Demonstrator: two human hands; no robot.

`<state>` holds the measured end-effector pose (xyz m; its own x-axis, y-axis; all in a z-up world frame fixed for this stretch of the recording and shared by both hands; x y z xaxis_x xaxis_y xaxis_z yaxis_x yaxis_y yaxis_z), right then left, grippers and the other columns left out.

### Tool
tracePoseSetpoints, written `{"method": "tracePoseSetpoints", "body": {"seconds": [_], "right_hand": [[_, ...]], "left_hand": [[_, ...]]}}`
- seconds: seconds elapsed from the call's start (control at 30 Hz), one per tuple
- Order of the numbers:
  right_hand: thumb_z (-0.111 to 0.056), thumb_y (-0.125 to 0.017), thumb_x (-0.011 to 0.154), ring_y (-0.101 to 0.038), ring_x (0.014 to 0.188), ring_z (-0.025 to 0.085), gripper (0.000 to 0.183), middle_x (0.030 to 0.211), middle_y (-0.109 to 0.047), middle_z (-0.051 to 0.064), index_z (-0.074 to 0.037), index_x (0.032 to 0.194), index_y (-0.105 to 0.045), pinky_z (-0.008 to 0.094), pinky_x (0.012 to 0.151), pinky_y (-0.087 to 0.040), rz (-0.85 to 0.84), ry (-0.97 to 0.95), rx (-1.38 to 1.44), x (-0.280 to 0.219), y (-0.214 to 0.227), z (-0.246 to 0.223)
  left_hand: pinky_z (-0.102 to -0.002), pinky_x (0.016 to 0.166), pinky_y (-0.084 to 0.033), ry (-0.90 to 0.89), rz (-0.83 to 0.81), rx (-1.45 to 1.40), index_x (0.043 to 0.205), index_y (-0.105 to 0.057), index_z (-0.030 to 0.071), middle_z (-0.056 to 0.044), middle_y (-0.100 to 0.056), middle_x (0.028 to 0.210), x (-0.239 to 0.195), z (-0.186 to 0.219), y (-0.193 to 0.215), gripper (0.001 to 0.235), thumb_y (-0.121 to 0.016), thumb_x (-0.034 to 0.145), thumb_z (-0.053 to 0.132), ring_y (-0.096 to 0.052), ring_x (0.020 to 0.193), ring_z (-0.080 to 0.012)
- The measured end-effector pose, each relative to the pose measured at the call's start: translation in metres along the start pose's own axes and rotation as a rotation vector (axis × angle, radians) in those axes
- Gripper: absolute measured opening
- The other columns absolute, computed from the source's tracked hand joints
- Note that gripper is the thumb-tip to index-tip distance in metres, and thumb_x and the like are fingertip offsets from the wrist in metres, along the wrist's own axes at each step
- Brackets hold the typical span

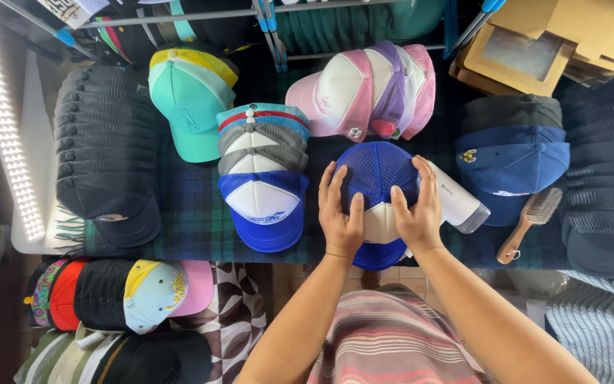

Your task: The person cleans a blue and white trucker cap by brushing it with a wooden brush and then using a handheld steamer to smooth the fabric. They repeat this process on the cap, holding it steady with one hand while operating the tools with the other.

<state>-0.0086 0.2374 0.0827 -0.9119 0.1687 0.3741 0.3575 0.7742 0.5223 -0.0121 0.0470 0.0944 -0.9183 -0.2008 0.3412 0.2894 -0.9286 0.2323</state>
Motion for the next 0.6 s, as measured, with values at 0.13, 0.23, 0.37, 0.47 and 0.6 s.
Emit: {"method": "tracePoseSetpoints", "body": {"seconds": [0.13,0.23,0.37,0.47,0.6], "right_hand": [[-0.022,-0.07,0.093,-0.047,0.136,0.046,0.059,0.145,-0.047,0.025,0.0,0.142,-0.046,0.059,0.114,-0.035,-0.048,0.072,-0.037,0.012,0.013,-0.009],[-0.02,-0.074,0.089,-0.043,0.14,0.045,0.05,0.149,-0.047,0.021,-0.003,0.134,-0.057,0.056,0.117,-0.032,-0.065,0.248,-0.163,0.036,0.023,-0.04],[-0.009,-0.065,0.092,-0.055,0.131,0.034,0.033,0.136,-0.062,0.011,-0.007,0.125,-0.067,0.047,0.113,-0.04,-0.131,0.355,-0.185,0.037,-0.003,-0.051],[-0.015,-0.06,0.095,-0.054,0.133,0.032,0.039,0.14,-0.06,0.009,-0.007,0.133,-0.063,0.044,0.111,-0.04,-0.166,0.372,-0.318,0.034,-0.013,-0.053],[-0.026,-0.06,0.095,-0.051,0.137,0.032,0.054,0.149,-0.055,0.01,-0.01,0.147,-0.055,0.043,0.111,-0.038,-0.249,0.38,-0.438,0.037,-0.02,-0.049]], "left_hand": [[-0.054,0.115,-0.037,0.007,-0.034,-0.019,0.143,-0.055,0.013,-0.019,-0.049,0.148,0.004,0.009,0.007,0.049,-0.059,0.095,0.024,-0.048,0.138,-0.0425],[-0.05,0.114,-0.041,-0.137,-0.029,0.102,0.126,-0.069,0.017,-0.014,-0.057,0.142,0.021,0.02,0.007,0.033,-0.066,0.094,0.024,-0.053,0.135,-0.0382],[-0.04,0.113,-0.047,-0.294,-0.062,0.206,0.11,-0.075,0.017,-0.004,-0.071,0.121,0.037,0.035,-0.009,0.022,-0.073,0.089,0.019,-0.065,0.122,-0.0261],[-0.037,0.116,-0.045,-0.349,-0.095,0.269,0.115,-0.072,0.011,-0.008,-0.072,0.121,0.042,0.048,-0.011,0.029,-0.069,0.087,0.017,-0.066,0.122,-0.022],[-0.038,0.118,-0.043,-0.359,-0.144,0.305,0.125,-0.066,0.001,-0.015,-0.07,0.123,0.046,0.049,-0.015,0.038,-0.061,0.09,0.014,-0.064,0.126,-0.0238]]}}
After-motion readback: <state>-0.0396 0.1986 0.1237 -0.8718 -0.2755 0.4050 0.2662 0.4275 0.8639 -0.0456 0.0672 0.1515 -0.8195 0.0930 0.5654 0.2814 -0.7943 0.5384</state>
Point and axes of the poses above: each hand's wrist, its own x-axis towards the middle knuckle, its own y-axis out of the back of the hand, z = x × y, the point moved 8 cm from there along x, towards the middle knuckle
